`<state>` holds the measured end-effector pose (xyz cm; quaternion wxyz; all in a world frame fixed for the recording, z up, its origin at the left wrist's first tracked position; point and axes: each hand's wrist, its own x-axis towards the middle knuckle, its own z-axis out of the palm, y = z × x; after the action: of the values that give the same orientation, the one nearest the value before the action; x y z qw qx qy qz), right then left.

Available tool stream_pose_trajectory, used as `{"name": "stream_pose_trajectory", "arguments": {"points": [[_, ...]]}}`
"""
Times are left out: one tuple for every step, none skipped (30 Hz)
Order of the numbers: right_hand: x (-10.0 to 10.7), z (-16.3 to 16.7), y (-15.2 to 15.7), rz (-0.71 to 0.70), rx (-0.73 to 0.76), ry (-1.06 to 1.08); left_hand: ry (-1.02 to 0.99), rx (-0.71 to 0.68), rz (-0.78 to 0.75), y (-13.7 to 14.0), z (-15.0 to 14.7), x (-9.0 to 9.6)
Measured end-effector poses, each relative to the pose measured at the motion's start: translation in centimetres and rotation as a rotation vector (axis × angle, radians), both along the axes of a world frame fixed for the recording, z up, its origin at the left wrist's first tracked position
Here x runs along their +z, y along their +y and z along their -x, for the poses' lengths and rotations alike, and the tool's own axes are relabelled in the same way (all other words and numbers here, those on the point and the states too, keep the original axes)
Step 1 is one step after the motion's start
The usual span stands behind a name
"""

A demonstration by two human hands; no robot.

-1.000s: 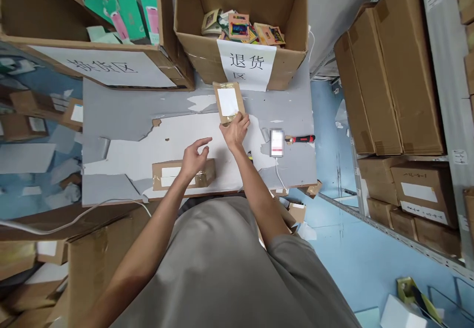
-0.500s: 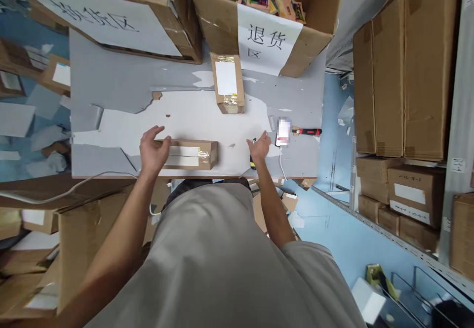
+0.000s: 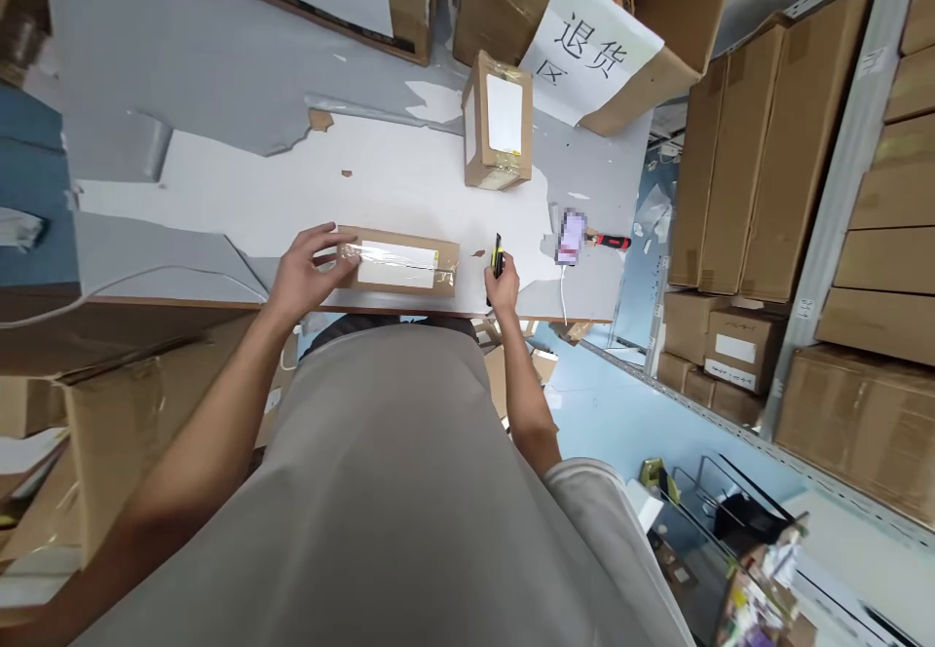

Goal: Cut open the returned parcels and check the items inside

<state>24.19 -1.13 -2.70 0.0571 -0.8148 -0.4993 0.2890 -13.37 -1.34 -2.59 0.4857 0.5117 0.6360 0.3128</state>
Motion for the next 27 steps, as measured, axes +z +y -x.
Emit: {"name": "stream_pose_trajectory", "arguments": {"points": [[1.0, 0.9, 0.3, -0.024, 0.024, 0.005, -0.026, -0.023, 0.011, -0.1, 0.4, -0.3], [2.0, 1.8, 0.5, -0.047, 0.054, 0.008, -0.052, -0.041, 0.022, -0.3, 0.7, -0.6], [3.1, 2.8, 0.8, -0.067, 0.091, 0.01, -0.076, -0.057, 0.031, -0.4, 1.0, -1.0], [4.3, 3.8, 1.1, -0.081, 0.137, 0.01, -0.096, -0.071, 0.037, -0.4, 1.2, -1.4], [5.4, 4.9, 1.3, -0.095, 0.193, 0.009, -0.113, -0.085, 0.038, -0.4, 1.3, -1.8], [6.4, 6.0, 1.6, -0.106, 0.259, 0.008, -0.126, -0.096, 0.036, -0.3, 1.4, -2.2], [7.3, 7.2, 1.8, -0.113, 0.335, 0.01, -0.138, -0.107, 0.033, -0.2, 1.5, -2.5], [8.2, 8.4, 1.9, -0.107, 0.419, 0.016, -0.148, -0.119, 0.032, 0.0, 1.6, -2.8], [8.9, 9.6, 2.0, -0.085, 0.51, 0.025, -0.159, -0.133, 0.032, 0.3, 1.6, -3.1], [9.4, 10.8, 2.1, -0.045, 0.601, 0.03, -0.172, -0.148, 0.034, 0.5, 1.7, -3.3], [9.9, 11.9, 2.2, 0.013, 0.687, 0.027, -0.185, -0.163, 0.038, 0.8, 1.8, -3.5], [10.2, 12.9, 2.2, 0.078, 0.762, 0.012, -0.197, -0.178, 0.043, 1.0, 1.8, -3.7], [10.5, 13.9, 2.2, 0.141, 0.821, -0.014, -0.209, -0.191, 0.046, 1.2, 1.9, -3.8], [10.7, 14.7, 2.2, 0.194, 0.867, -0.048, -0.218, -0.201, 0.048, 1.4, 2.0, -4.0], [10.9, 15.4, 2.3, 0.234, 0.899, -0.088, -0.227, -0.208, 0.049, 1.5, 2.0, -4.1], [11.1, 16.0, 2.3, 0.261, 0.922, -0.126, -0.234, -0.211, 0.047, 1.6, 2.1, -4.2], [11.2, 16.4, 2.3, 0.279, 0.936, -0.161, -0.241, -0.212, 0.043, 1.6, 2.1, -4.3], [11.3, 16.7, 2.3, 0.291, 0.944, -0.189, -0.248, -0.213, 0.038, 1.6, 2.0, -4.4], [11.4, 16.9, 2.3, 0.298, 0.947, -0.209, -0.255, -0.213, 0.032, 1.6, 2.0, -4.5], [11.5, 17.1, 2.3, 0.301, 0.946, -0.222, -0.261, -0.213, 0.027, 1.5, 2.0, -4.5], [11.6, 17.2, 2.3, 0.301, 0.942, -0.229, -0.266, -0.214, 0.022, 1.5, 1.9, -4.6], [11.6, 17.2, 2.3, 0.299, 0.936, -0.233, -0.271, -0.216, 0.018, 1.5, 1.9, -4.7], [11.7, 17.3, 2.3, 0.297, 0.931, -0.235, -0.274, -0.218, 0.014, 1.5, 1.9, -4.8], [11.7, 17.3, 2.3, 0.297, 0.927, -0.236, -0.275, -0.22, 0.011, 1.5, 1.8, -4.8], [11.7, 17.4, 2.3, 0.297, 0.924, -0.237, -0.276, -0.222, 0.008, 1.5, 1.8, -4.9], [11.7, 17.4, 2.3, 0.298, 0.924, -0.24, -0.276, -0.224, 0.007, 1.5, 1.8, -4.9], [11.7, 17.4, 2.4, 0.299, 0.927, -0.243, -0.274, -0.225, 0.006, 1.5, 1.8, -5.0]]}}
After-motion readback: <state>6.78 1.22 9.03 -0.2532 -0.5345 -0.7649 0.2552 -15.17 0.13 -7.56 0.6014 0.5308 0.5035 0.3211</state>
